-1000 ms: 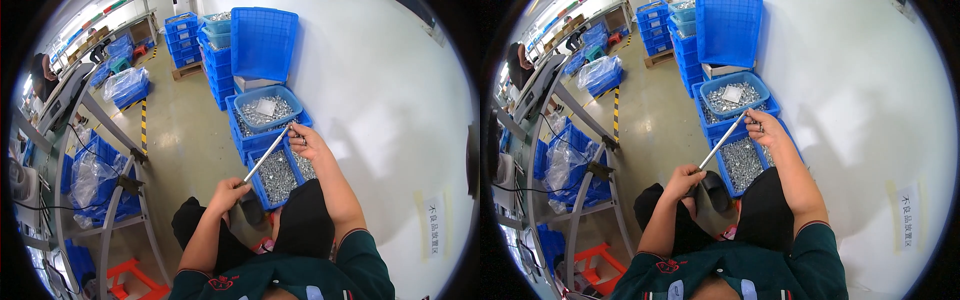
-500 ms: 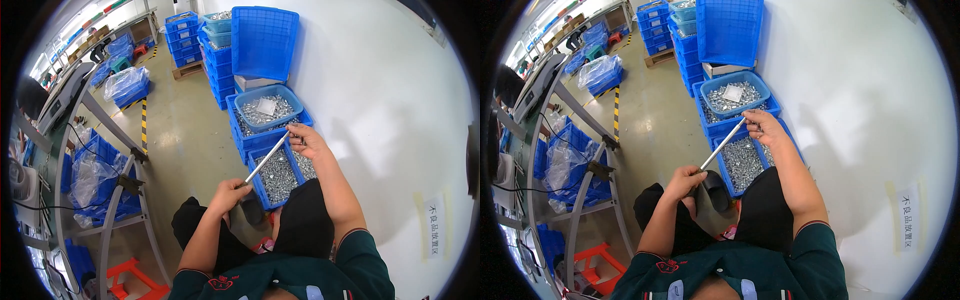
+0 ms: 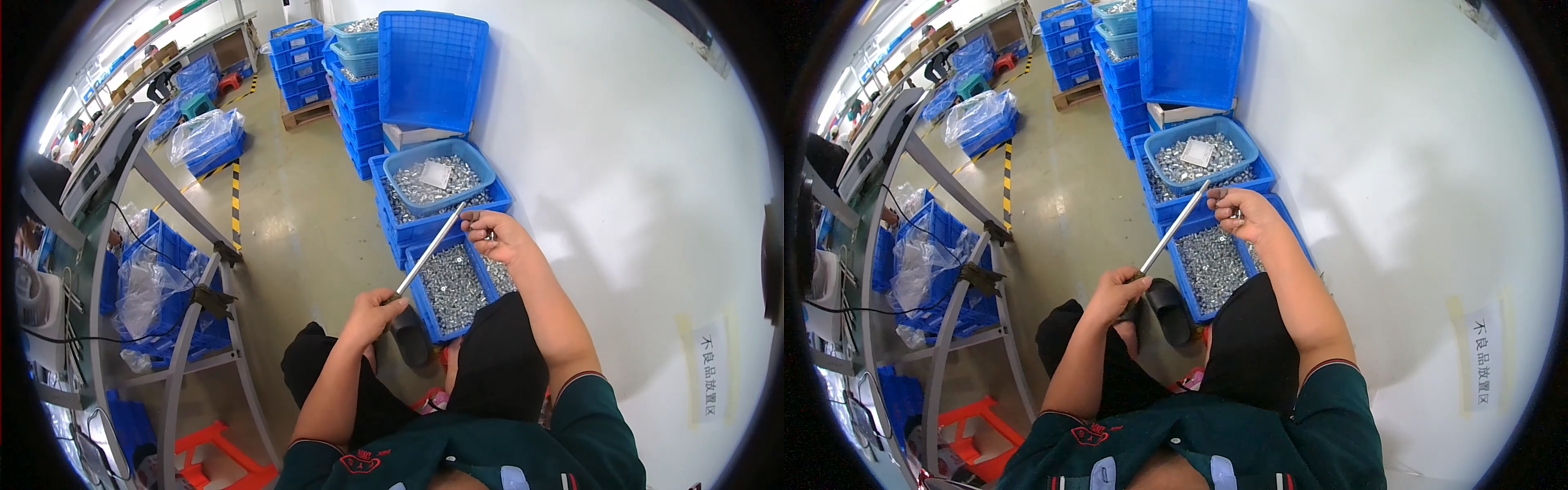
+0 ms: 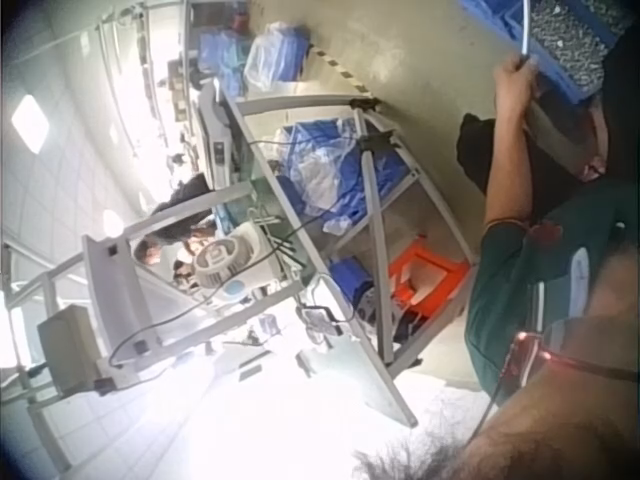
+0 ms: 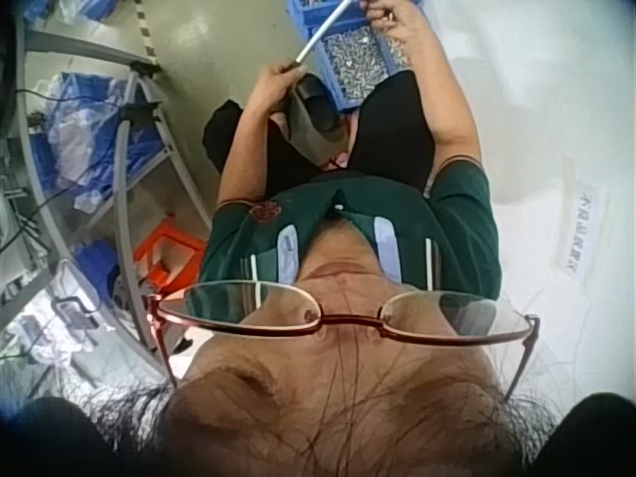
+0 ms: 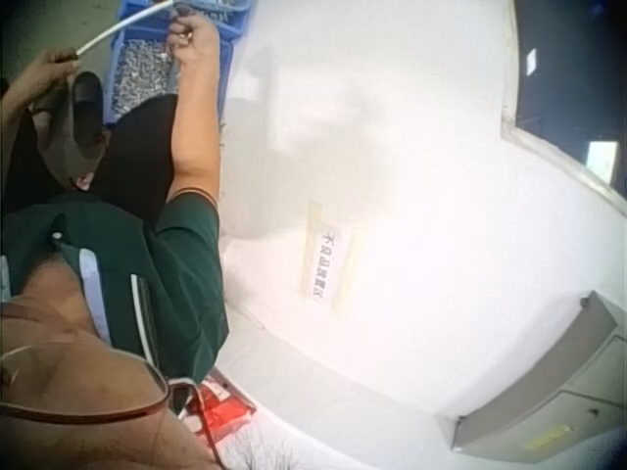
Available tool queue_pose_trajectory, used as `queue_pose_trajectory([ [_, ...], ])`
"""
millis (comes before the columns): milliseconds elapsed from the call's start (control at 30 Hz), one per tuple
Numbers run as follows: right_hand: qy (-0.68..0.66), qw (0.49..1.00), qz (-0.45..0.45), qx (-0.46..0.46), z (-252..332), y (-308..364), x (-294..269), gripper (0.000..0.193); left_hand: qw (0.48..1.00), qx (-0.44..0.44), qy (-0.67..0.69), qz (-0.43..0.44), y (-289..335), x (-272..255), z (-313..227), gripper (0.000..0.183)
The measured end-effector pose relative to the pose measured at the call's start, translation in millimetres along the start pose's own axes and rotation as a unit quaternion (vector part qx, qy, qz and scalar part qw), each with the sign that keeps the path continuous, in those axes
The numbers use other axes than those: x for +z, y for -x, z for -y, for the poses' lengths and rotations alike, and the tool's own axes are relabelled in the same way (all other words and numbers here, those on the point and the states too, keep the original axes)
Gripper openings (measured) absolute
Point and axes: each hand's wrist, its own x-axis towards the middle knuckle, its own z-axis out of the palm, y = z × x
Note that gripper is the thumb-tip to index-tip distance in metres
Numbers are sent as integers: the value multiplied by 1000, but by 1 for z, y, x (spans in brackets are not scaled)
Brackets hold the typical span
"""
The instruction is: Manually assembling small screws or fasteners onto a long metal rod.
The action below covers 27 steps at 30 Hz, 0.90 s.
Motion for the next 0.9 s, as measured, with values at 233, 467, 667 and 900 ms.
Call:
queue_pose_trajectory([
  [233, -5, 998, -32, -50, 1, -3, -1, 15, 1000, -6, -25, 12, 4, -1, -6, 20],
  [467, -46, 997, -31, -55, 1, -6, -9, 22, 999, -19, -20, 21, 7, 2, -8, 19],
  [667, -65, 993, -62, -78, -1, -3, 4, 14, 999, -11, -38, 29, 5, 1, -3, 19],
  [900, -27, 995, -5, -96, -1, 1, 9, 14, 999, -8, -23, 25, 5, 0, -3, 21],
])
